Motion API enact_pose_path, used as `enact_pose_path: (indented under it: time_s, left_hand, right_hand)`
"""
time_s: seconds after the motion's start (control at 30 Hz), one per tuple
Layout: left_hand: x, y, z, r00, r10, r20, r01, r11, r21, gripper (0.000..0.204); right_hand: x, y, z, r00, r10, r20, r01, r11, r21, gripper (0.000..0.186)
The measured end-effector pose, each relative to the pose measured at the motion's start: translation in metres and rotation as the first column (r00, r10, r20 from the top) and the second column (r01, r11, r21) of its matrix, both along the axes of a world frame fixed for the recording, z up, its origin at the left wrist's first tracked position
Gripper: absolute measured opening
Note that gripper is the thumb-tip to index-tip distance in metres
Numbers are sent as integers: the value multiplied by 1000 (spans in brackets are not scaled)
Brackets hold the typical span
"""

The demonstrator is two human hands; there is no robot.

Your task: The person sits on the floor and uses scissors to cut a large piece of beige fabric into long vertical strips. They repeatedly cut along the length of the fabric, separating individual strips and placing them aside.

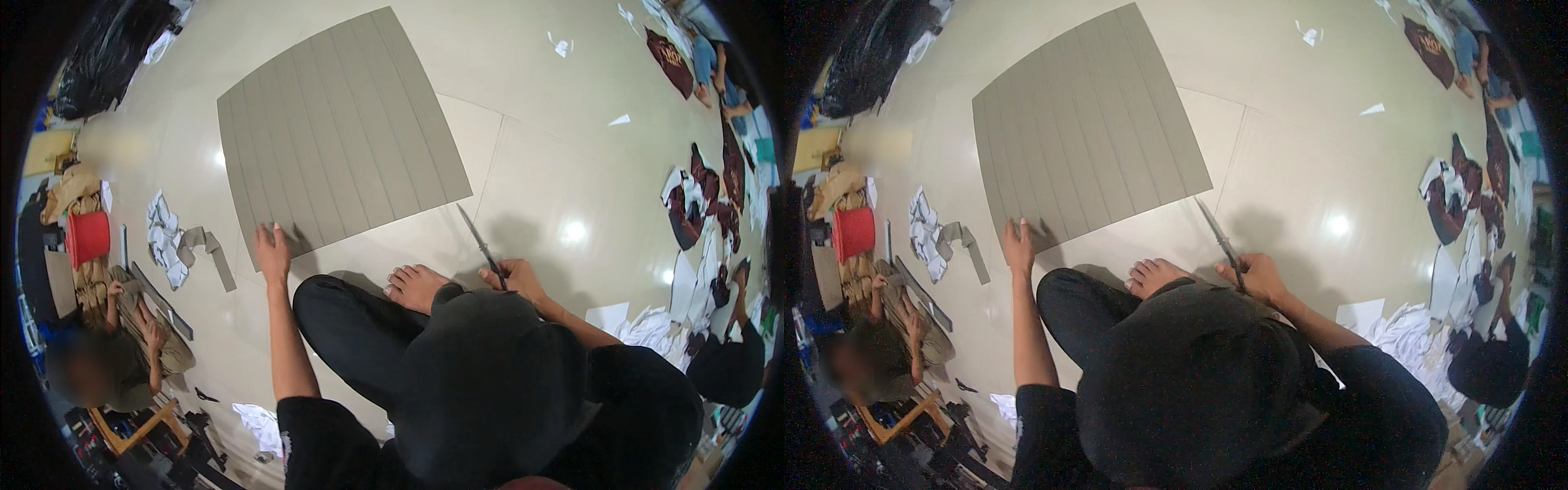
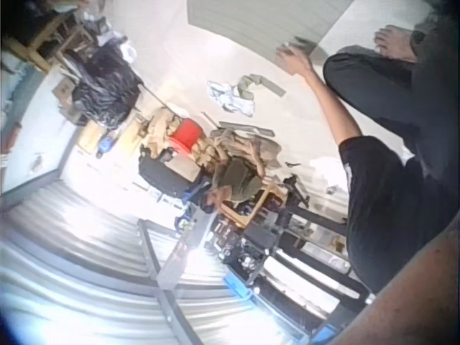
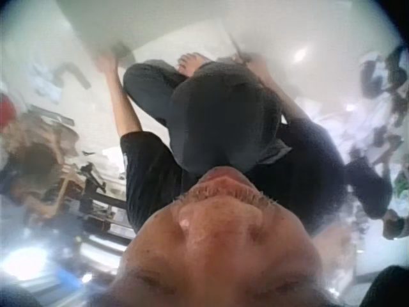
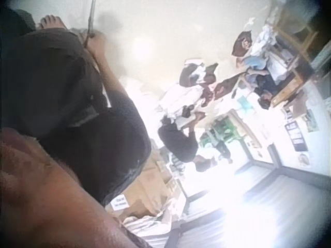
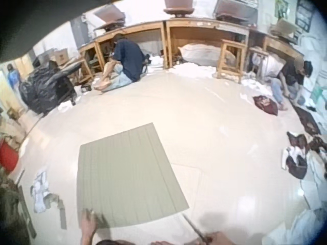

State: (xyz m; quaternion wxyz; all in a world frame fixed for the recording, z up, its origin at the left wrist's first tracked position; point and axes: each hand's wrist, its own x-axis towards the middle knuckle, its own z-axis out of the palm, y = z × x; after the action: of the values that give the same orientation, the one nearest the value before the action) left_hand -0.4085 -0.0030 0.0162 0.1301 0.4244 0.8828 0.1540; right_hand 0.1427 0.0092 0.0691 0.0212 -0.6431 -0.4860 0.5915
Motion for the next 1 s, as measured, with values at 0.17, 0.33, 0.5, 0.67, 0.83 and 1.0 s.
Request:
enact_pose_path:
  time_s: [0.17, 0.33, 0.5, 0.67, 0.83, 1.0]
  left_hand:
    - [194, 41, 50, 298, 18, 955, -239, 969, 56, 29]
    - [316, 36, -10, -432, 355, 829, -404, 746, -530, 16]
    - [346, 40, -2, -437, 260, 861, -515, 712, -476, 13]
    - [339, 49, -3, -470, 165, 867, -574, 690, -442, 14]
    - [341, 57, -2, -425, 144, 894, -708, 563, -427, 18]
    - [345, 64, -2, -384, 272, 882, -516, 730, -449, 20]
  right_hand:
    - [-5, -25, -13, 964, -170, -205, 138, 977, -165, 58]
    - [-25, -21, -31, 910, -272, -312, 198, 948, -248, 58]
    - [-40, -11, -37, 884, -337, -324, 253, 928, -275, 59]
    - [-47, -6, -33, 828, -428, -363, 307, 886, -347, 59]
    - [-47, -6, -30, 847, -413, -335, 308, 895, -323, 59]
    - [-46, -7, -38, 876, -373, -305, 300, 918, -260, 58]
